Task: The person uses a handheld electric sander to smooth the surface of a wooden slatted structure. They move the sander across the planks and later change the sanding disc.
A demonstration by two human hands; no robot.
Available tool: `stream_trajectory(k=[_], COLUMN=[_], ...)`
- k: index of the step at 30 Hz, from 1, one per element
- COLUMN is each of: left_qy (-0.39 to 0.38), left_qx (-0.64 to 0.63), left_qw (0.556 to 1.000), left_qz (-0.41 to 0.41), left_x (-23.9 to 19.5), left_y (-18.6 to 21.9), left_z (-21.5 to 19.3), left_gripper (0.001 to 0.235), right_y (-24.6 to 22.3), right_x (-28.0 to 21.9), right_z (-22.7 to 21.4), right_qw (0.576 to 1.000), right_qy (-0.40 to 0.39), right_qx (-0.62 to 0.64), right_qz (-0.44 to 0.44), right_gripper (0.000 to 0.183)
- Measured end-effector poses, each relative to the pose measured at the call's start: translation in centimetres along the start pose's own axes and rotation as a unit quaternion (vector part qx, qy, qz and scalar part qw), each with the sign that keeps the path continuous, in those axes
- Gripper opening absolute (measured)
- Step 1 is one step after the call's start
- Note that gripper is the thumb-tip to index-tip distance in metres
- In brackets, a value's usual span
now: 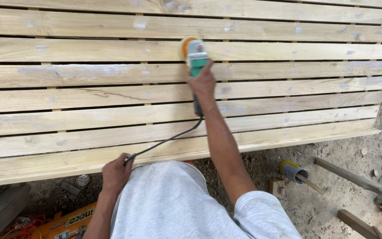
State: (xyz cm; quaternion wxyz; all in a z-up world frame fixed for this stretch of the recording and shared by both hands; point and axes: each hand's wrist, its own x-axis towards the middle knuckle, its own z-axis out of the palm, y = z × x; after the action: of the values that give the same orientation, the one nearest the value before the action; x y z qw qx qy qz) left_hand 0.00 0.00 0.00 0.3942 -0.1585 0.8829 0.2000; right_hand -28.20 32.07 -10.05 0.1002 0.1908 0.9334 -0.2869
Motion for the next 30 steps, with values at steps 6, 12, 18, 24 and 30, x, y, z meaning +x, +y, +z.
stream_trajectory(k=[6, 12, 18, 24, 30], left_qy=[0.104, 0.08, 0.127, 0.073, 0.098], left_qx=[-0.02, -0.071, -0.084, -0.099, -0.059], left_qw=[0.972, 0.98, 0.97, 0.991, 0.992], left_qz=[0.21, 0.165, 0.19, 0.048, 0.058], left_x=[-0.7, -0.8, 0.2, 1.8, 2.4], left_y=[3.8, 4.3, 3.2, -0.3, -2.8], left_z=[1.6, 1.1, 0.9, 0.1, 0.2], left_gripper=[0.025, 0.025, 0.029, 0.029, 0.024], right_y=[7.8, 12.9, 12.9, 8.3, 1.4], right_x=[3.5, 3.4, -1.5, -5.4, -8.1], right_z=[-6.7, -10.7, -10.2, -6.7, -3.7], right_qw=[0.996, 0.978, 0.983, 0.988, 0.998], right_qy=[0.059, 0.154, 0.114, 0.072, -0.003], right_qx=[-0.004, 0.059, 0.026, 0.03, 0.013], right_qz=[0.067, 0.127, 0.14, 0.131, 0.061], right_gripper=[0.084, 0.084, 0.086, 0.089, 0.091])
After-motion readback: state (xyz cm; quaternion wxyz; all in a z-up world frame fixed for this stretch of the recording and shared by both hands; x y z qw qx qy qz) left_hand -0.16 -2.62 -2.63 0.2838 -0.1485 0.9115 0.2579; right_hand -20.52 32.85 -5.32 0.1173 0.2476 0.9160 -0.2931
